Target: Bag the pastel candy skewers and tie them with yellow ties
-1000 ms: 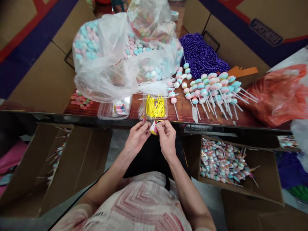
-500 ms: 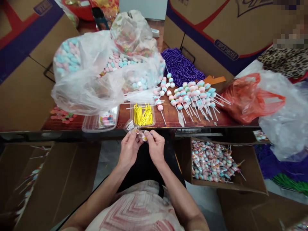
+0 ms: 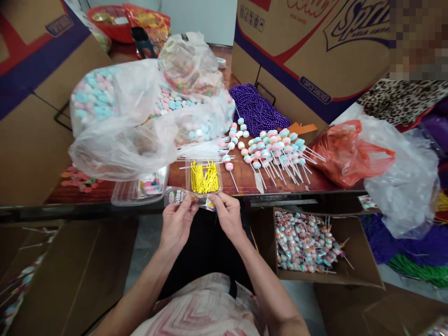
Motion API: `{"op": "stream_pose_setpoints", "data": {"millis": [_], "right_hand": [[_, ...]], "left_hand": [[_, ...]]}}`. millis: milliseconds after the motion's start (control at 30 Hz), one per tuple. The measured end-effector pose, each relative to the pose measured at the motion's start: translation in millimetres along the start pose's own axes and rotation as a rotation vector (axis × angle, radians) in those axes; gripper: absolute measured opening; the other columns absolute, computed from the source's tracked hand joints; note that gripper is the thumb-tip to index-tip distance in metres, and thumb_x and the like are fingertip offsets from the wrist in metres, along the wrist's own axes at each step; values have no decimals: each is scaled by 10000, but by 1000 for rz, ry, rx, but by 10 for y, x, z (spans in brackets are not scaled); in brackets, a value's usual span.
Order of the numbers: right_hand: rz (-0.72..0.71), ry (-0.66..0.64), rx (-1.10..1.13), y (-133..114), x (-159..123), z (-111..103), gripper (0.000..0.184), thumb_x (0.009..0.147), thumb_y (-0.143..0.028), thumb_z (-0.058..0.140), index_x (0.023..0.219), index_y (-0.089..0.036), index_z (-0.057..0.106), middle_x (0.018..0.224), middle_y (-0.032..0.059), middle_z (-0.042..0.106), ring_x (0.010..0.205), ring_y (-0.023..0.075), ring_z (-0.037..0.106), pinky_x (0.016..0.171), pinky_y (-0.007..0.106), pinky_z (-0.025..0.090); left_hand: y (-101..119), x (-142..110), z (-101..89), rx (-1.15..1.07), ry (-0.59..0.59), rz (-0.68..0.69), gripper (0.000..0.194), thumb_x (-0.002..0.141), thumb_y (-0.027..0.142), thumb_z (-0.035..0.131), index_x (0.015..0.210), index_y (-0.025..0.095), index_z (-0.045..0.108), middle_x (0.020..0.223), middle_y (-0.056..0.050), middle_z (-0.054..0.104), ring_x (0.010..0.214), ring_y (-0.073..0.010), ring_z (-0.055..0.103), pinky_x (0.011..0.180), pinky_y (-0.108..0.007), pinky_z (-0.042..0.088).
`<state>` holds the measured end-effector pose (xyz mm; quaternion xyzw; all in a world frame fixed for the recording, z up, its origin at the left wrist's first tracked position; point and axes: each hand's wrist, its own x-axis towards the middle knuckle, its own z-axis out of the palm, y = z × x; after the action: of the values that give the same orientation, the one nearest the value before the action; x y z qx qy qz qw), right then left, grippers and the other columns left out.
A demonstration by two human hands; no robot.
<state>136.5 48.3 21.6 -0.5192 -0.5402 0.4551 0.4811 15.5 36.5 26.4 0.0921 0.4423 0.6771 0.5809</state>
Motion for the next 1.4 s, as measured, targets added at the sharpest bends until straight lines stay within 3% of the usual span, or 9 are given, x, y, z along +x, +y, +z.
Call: {"op": "stream_pose_setpoints", "data": {"millis": [133, 267, 367, 467, 667, 833, 933, 1033, 1400], "right_hand": [[-128, 101, -274, 43, 321, -204, 460, 948, -444, 530, 568, -202, 441, 569, -40, 397, 565, 108, 370, 568, 257, 322], [-164, 370, -902, 177, 813, -467, 157, 917, -256, 534, 831, -181, 643, 862, 88, 628, 779, 192, 524, 657, 295, 372], [-74, 350, -1222, 292, 1073, -590, 172, 895, -168, 514, 961, -127, 668, 1016, 188, 640, 897, 257, 547, 652, 325, 376], [-47, 309, -1316, 374, 1186, -604, 261, 919, -119, 421, 1000, -93, 668, 1037, 230, 634, 923, 288, 549, 652, 352, 380], [-65, 416, -1184, 409, 1096, -624, 245, 924, -138, 414, 945, -115, 657, 988, 204, 637, 898, 281, 558, 703, 368, 395], [-172, 463, -680, 302, 482, -730, 136, 884, -284, 577, 822, -184, 647, 795, 37, 641, 714, 182, 553, 691, 316, 431], [-156, 356, -419, 155, 39, -675, 159, 896, -336, 622, 833, -197, 666, 712, -10, 616, 636, 152, 547, 625, 285, 433], [-242, 244, -433, 41, -232, -588, 121, 909, -282, 632, 823, -211, 677, 760, 0, 647, 697, 154, 583, 666, 289, 445], [-361, -51, -531, 12, -282, -765, 99, 932, -217, 611, 863, -232, 680, 829, 19, 673, 764, 167, 630, 717, 314, 463]], "left_hand": [[50, 90, 62, 15, 21, 75, 335, 536, 321, 940, 663, 145, 685, 638, 16, 643, 583, -67, 567, 525, -182, 417], [87, 192, 96, -54, 89, 34, 366, 522, 330, 944, 716, 153, 689, 687, 10, 683, 610, -80, 609, 537, -188, 437], [117, 256, 93, -109, 132, -42, 384, 518, 318, 947, 763, 164, 695, 709, 18, 699, 634, -81, 638, 589, -194, 479], [136, 298, 78, -144, 134, -100, 388, 521, 313, 949, 762, 163, 685, 700, 20, 702, 625, -78, 640, 627, -207, 499], [154, 350, 8, -131, 154, -86, 380, 576, 349, 924, 771, 167, 654, 724, 20, 706, 627, -81, 648, 606, -206, 478], [174, 405, -90, -89, 141, -41, 388, 602, 391, 905, 756, 161, 633, 693, 22, 688, 608, -82, 643, 581, -203, 461], [163, 408, -104, -79, 151, -35, 390, 599, 390, 905, 757, 161, 633, 686, 25, 684, 606, -82, 644, 589, -205, 463], [137, 375, -81, -84, 162, -47, 415, 564, 380, 923, 768, 159, 636, 698, 23, 690, 611, -85, 651, 597, -207, 467], [91, 377, -185, 60, 10, 64, 446, 597, 474, 888, 795, 160, 641, 697, 16, 696, 594, -97, 670, 582, -210, 507]]}}
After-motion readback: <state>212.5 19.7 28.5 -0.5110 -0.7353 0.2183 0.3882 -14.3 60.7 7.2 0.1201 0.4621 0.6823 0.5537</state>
